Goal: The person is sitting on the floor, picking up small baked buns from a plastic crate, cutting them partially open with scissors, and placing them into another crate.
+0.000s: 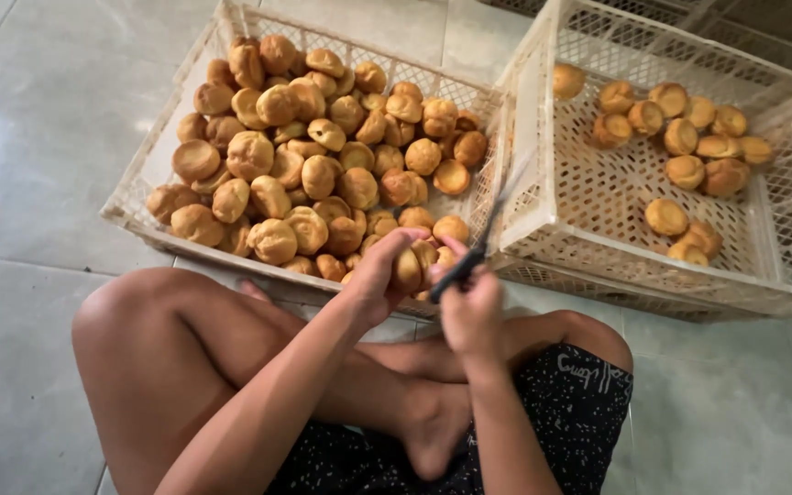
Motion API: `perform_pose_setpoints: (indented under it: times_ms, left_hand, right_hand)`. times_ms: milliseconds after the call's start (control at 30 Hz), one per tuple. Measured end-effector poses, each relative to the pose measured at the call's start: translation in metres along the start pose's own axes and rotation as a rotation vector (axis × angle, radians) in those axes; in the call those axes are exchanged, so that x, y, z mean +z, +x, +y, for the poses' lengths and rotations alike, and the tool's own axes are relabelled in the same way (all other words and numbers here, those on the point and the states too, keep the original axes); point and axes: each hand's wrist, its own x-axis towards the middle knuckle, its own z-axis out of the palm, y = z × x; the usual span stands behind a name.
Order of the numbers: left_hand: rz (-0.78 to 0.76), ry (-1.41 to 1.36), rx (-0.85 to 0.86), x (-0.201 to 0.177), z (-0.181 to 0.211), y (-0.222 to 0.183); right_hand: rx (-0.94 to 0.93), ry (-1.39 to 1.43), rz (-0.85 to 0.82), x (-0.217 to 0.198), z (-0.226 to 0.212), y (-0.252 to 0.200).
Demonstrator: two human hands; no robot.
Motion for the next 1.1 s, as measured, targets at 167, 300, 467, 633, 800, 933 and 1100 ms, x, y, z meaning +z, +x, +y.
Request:
perform_pose_setpoints:
  times_ms: [167, 300, 467, 633, 800, 933, 1100]
  left_hand:
    - [0.011, -0.497, -0.183, 0.003, 0.036, 0.0]
    - [-0.23, -0.461, -0.098, -0.037, 0.046, 0.029]
    - [-0.182, -0.518, -0.121, -0.047, 0.072, 0.022]
    - [-0.198, -0.603, -0.061, -0.065, 0.101, 0.013]
    - [-0.272, -0.802, -0.076, -0.078, 0.112, 0.011]
    - [-0.296, -0.754, -0.053, -0.071, 0.111, 0.01]
    - [-0.248, -0.76, -0.06, -0.069, 0.108, 0.011]
  right_hand:
    - [0.063, -0.425, 0.013, -0.043, 0.017, -0.001]
    - [-0.295, -0.181, -0.279, -0.055, 0.033, -0.017]
    - [0.09, 0.574, -0.631, -0.044, 0.085, -0.016]
    - [0.197, 0.479, -0.678, -0.03, 0.103, -0.013]
    - [0.197, 0.41, -0.74, -0.019, 0.094, -0.012]
    - [0.187, 0.39, -0.729, -0.014, 0.092, -0.012]
    - [0.194, 0.395, -0.712, -0.014, 0.092, -0.013]
